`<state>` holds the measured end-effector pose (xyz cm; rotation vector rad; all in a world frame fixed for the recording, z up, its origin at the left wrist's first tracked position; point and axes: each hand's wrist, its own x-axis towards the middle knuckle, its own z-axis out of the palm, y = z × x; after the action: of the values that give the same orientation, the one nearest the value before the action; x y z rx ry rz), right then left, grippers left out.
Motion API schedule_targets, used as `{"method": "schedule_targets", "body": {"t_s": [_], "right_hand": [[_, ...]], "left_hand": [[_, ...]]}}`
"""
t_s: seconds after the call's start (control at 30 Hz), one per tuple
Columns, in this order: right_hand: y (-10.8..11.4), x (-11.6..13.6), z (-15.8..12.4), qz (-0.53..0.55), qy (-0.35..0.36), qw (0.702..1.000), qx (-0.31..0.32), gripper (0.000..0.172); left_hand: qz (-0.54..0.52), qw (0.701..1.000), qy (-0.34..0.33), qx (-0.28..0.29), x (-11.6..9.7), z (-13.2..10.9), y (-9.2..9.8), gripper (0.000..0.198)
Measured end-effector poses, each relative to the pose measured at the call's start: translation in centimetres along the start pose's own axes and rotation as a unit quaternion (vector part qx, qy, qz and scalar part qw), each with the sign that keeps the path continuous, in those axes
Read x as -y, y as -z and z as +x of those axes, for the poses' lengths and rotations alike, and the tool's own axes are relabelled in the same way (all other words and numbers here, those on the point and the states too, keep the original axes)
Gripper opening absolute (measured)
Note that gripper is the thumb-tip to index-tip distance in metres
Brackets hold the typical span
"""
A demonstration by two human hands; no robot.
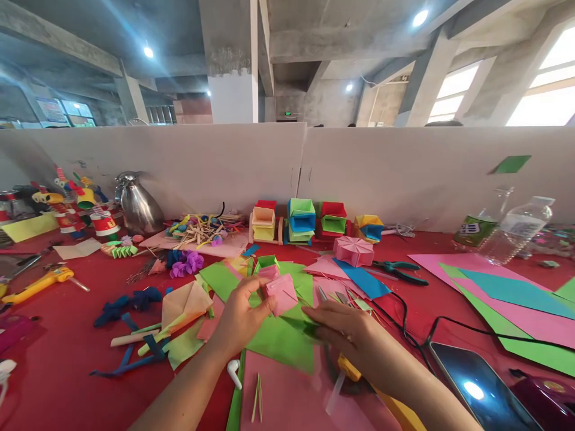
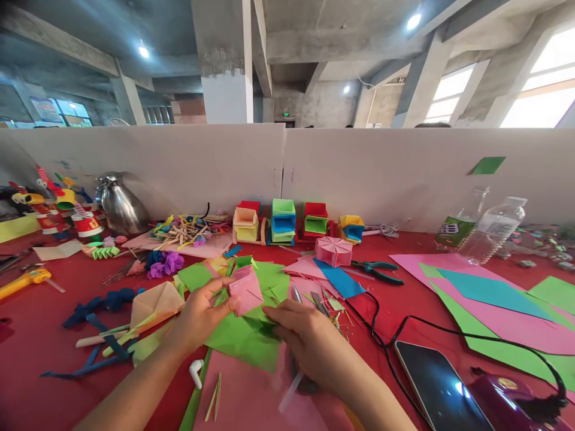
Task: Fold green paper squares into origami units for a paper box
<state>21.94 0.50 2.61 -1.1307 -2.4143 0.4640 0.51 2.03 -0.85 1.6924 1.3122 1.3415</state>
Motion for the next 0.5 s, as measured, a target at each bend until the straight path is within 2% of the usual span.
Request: {"method": "schedule_targets", "body": {"t_s": [0.17, 0.37, 0.5], "right_hand": [[0.2, 0.5, -1.2, 0.121, -0.104, 0.987, 0.007, 0.016], [0.5, 0.8, -1.6, 0.174, -0.064, 0.982, -0.046, 0.021], [0.4, 1.0, -1.6, 0.176, -0.104, 0.975, -0.086, 0.015]], "left_hand": [[0.032, 0.996, -0.055, 0.059, -0.7, -0.7, -0.3, 0.02], [0.043, 0.987, -0.093, 0.12, -1.3, -1.2, -0.4, 0.018], [0.045, 0.979, -0.127, 0.153, -1.9, -1.4, -0.5, 0.015]]}}
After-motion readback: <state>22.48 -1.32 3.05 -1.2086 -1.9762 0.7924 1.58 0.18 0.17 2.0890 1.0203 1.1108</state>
